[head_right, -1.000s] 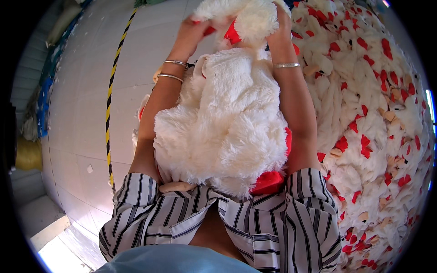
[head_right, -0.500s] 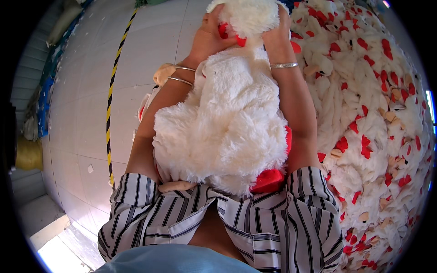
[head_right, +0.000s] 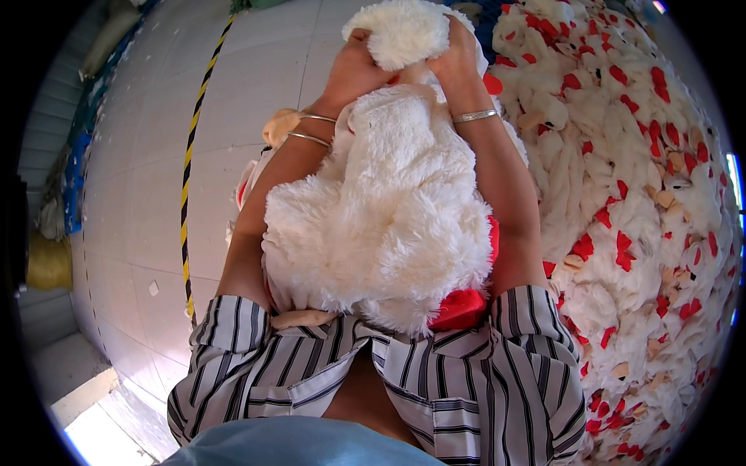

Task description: The person sits on the floor and assembles white stuffed animal toys by attaching red fabric pieces to their heads. They handle the toys one at a time, adjusting the fabric and positioning the heads before placing the finished items into a pile.

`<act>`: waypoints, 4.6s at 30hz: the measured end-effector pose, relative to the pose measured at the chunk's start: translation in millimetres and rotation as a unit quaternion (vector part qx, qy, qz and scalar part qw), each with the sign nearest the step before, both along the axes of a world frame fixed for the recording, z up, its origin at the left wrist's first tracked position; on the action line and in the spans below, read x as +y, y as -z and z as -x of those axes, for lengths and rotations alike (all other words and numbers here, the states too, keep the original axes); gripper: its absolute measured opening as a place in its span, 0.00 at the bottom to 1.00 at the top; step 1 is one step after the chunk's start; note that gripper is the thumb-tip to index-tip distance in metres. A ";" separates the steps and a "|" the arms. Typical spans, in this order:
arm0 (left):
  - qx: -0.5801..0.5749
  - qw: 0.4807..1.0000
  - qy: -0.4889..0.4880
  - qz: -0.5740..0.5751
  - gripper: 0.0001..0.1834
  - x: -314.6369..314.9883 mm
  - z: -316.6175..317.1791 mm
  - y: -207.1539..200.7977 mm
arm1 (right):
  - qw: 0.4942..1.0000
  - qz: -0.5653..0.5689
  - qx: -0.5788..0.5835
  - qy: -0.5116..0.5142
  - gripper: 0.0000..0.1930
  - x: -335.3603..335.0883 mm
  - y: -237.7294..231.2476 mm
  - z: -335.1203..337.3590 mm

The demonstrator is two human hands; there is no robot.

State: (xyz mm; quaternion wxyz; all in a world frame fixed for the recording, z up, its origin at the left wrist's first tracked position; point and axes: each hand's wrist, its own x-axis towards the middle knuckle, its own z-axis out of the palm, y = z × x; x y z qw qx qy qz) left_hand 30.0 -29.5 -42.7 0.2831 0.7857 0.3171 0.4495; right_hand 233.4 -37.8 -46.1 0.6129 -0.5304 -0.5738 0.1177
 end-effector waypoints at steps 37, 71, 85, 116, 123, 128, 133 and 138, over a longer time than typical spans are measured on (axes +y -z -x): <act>-0.116 0.969 0.095 0.196 0.16 29.9 49.2 -33.0 | 0.953 0.105 0.243 -0.146 0.10 -9.8 -24.4 40.5; -0.112 0.974 0.025 0.195 0.10 22.1 30.2 -21.7 | 0.979 0.128 0.041 -0.153 0.07 -30.7 -55.2 36.9; -0.119 0.963 0.124 0.207 0.12 15.1 28.6 -28.7 | 0.968 0.191 0.036 -0.156 0.13 -31.4 -50.8 56.4; -0.037 0.973 0.103 0.205 0.15 15.5 37.8 -30.5 | 0.932 0.242 0.140 -0.232 0.12 -31.5 -55.4 49.7; 0.009 0.979 0.086 0.184 0.16 13.2 35.3 -30.7 | 0.983 0.094 0.159 0.006 0.14 -36.8 -93.8 12.0; 0.012 0.977 0.115 0.180 0.15 10.0 30.9 -28.0 | 0.958 0.078 -0.251 -0.116 0.20 -44.0 -68.5 50.3; -0.026 0.968 0.121 0.217 0.12 14.4 31.9 -30.1 | 0.925 0.114 -0.340 -0.126 0.16 -40.0 -59.1 42.7; -0.147 0.951 0.072 0.261 0.12 17.1 38.3 -40.7 | 0.959 0.152 -0.237 -0.039 0.12 -32.9 -55.2 30.1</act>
